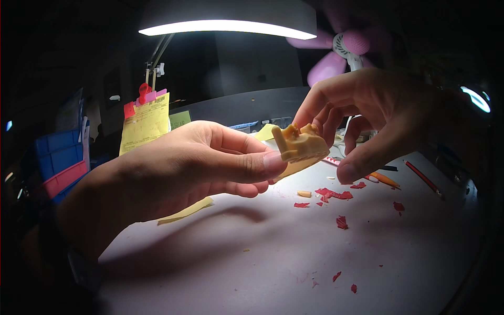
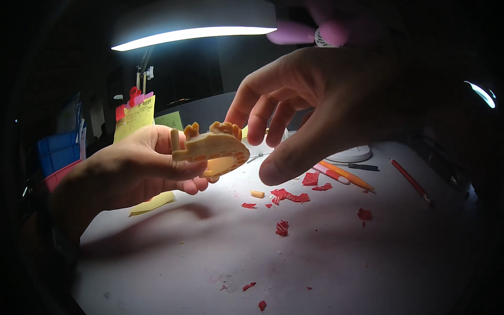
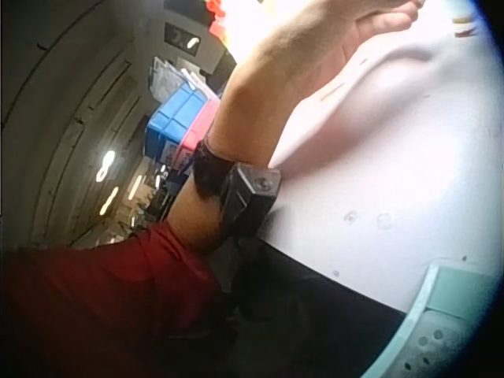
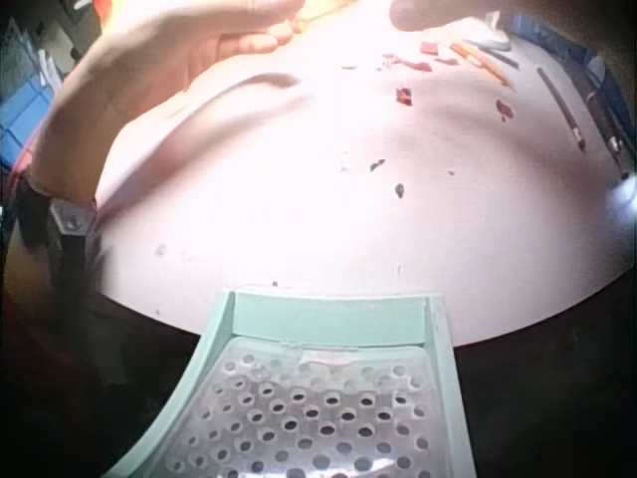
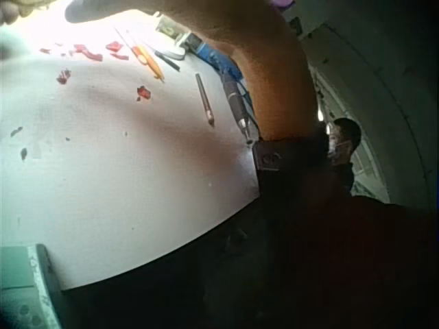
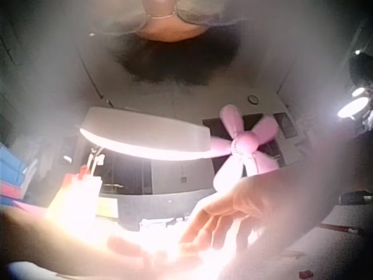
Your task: Polishing and carving details on a dental bridge or denture model using a rotary tool and carving tool.
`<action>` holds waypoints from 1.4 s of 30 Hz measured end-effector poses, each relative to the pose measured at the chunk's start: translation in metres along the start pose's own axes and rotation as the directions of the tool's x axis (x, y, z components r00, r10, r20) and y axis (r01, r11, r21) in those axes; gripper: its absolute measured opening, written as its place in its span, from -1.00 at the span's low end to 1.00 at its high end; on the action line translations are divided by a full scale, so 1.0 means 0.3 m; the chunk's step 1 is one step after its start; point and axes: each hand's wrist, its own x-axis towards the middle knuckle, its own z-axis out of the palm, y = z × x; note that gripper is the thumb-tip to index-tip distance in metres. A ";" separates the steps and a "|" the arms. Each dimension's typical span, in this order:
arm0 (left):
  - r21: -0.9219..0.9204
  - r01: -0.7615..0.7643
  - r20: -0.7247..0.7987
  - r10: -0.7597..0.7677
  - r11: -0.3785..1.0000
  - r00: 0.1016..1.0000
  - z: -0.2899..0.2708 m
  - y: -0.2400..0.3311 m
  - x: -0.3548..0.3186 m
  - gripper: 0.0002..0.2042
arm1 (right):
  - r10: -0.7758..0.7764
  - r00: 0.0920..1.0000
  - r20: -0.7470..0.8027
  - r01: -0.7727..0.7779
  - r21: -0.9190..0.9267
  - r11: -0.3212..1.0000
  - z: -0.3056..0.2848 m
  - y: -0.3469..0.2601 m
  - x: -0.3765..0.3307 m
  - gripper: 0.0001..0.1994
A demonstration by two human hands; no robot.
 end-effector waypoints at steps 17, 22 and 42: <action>-0.010 -0.003 -0.084 0.002 1.000 0.996 0.028 0.008 -0.025 -0.53 | -0.154 0.932 -0.327 0.181 0.053 0.982 0.127 0.034 -0.007 -0.67; 0.123 0.011 -0.019 -0.009 0.992 1.000 0.021 0.006 -0.015 -0.38 | 0.017 0.950 -0.313 0.023 0.124 0.992 0.107 0.025 -0.004 -0.72; 0.401 -0.424 -0.218 0.534 0.812 0.817 0.106 0.039 -0.014 -0.42 | -0.107 0.859 -0.500 0.223 0.177 0.959 0.143 -0.013 -0.016 -0.61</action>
